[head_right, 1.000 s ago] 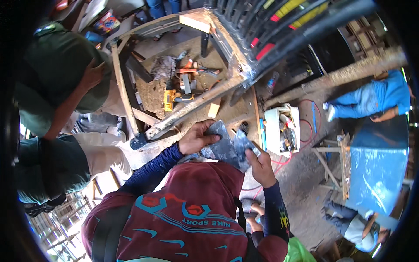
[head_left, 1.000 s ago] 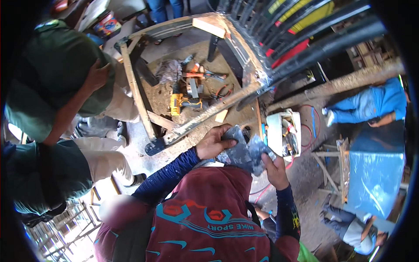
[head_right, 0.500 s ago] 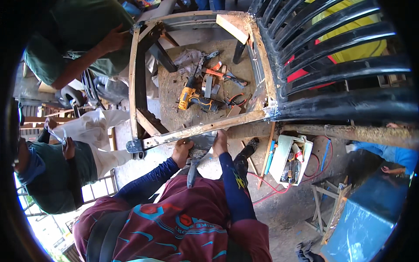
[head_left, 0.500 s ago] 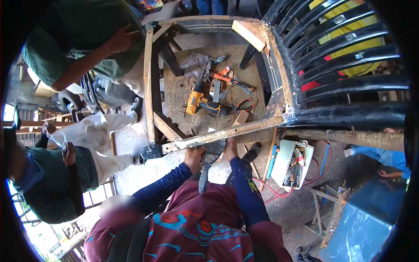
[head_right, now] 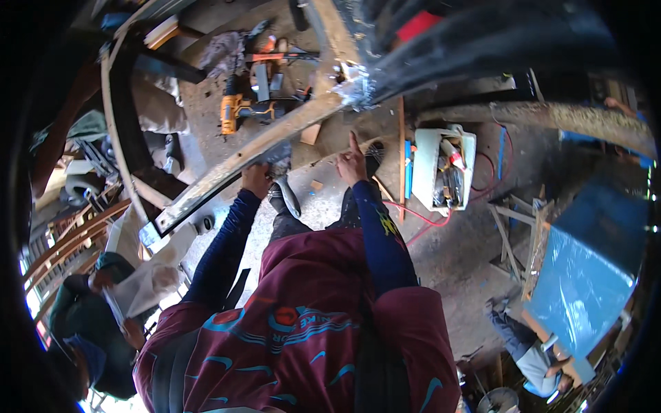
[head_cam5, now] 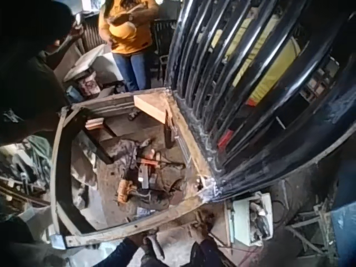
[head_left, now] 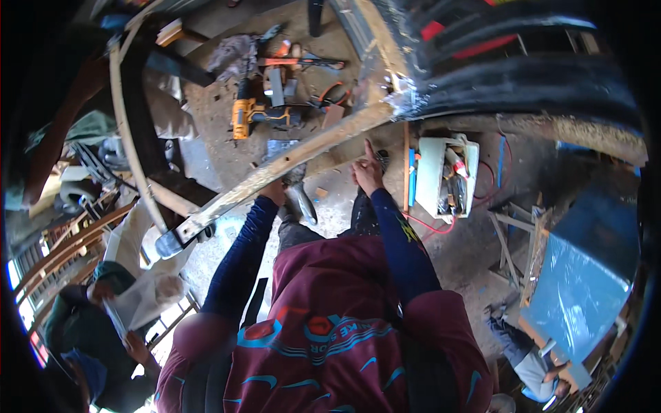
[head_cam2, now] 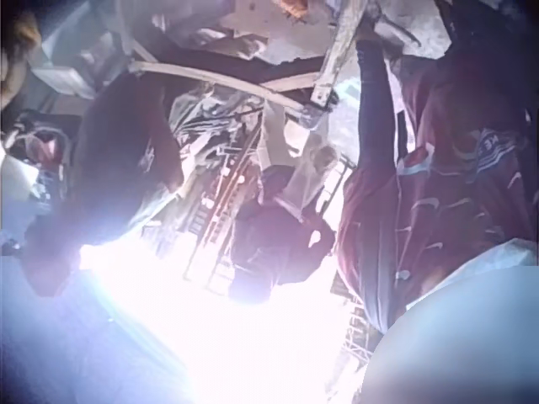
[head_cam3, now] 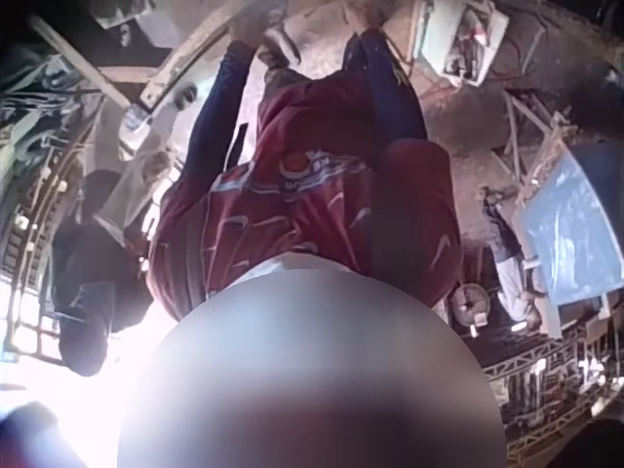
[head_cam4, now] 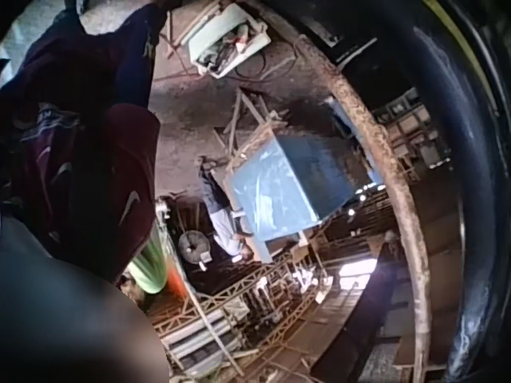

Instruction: Applying glue and using a scraper to repair a wooden chair frame.

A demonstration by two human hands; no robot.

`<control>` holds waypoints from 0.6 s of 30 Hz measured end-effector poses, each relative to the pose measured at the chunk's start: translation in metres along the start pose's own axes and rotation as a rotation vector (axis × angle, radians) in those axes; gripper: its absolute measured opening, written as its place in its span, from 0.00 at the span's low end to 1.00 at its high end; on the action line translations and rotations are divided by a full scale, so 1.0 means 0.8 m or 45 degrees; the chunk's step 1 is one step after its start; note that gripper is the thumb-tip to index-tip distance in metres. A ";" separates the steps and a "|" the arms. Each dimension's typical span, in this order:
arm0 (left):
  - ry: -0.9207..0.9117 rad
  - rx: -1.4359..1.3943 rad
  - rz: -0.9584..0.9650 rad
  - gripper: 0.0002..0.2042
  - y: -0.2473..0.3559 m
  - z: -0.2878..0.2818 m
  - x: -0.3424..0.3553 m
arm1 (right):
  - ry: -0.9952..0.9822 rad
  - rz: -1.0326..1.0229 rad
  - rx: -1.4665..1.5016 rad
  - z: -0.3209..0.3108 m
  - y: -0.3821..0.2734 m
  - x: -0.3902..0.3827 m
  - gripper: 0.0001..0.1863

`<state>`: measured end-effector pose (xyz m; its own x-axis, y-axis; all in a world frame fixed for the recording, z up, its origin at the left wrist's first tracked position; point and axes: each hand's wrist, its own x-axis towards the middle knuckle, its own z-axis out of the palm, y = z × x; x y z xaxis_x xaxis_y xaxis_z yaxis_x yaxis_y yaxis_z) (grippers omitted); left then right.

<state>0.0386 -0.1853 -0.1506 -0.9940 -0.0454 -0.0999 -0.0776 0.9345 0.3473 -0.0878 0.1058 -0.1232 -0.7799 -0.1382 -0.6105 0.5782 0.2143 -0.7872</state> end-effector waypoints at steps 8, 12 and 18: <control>0.335 -0.913 -0.675 0.06 -0.015 -0.010 0.028 | -0.130 -0.163 -1.756 -0.017 -0.037 -0.027 0.37; -0.075 -1.254 -0.923 0.27 0.007 -0.059 -0.016 | 0.274 -0.082 -1.135 -0.079 0.014 -0.107 0.26; -0.613 -1.714 -0.835 0.20 -0.011 -0.060 -0.106 | 0.781 0.332 -1.249 -0.127 0.191 -0.313 0.22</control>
<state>0.1197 -0.2063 -0.1006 -0.6640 0.0567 -0.7455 -0.7389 -0.2023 0.6427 0.1716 0.2711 -0.0817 -0.8050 0.4485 -0.3884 0.5141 0.8541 -0.0792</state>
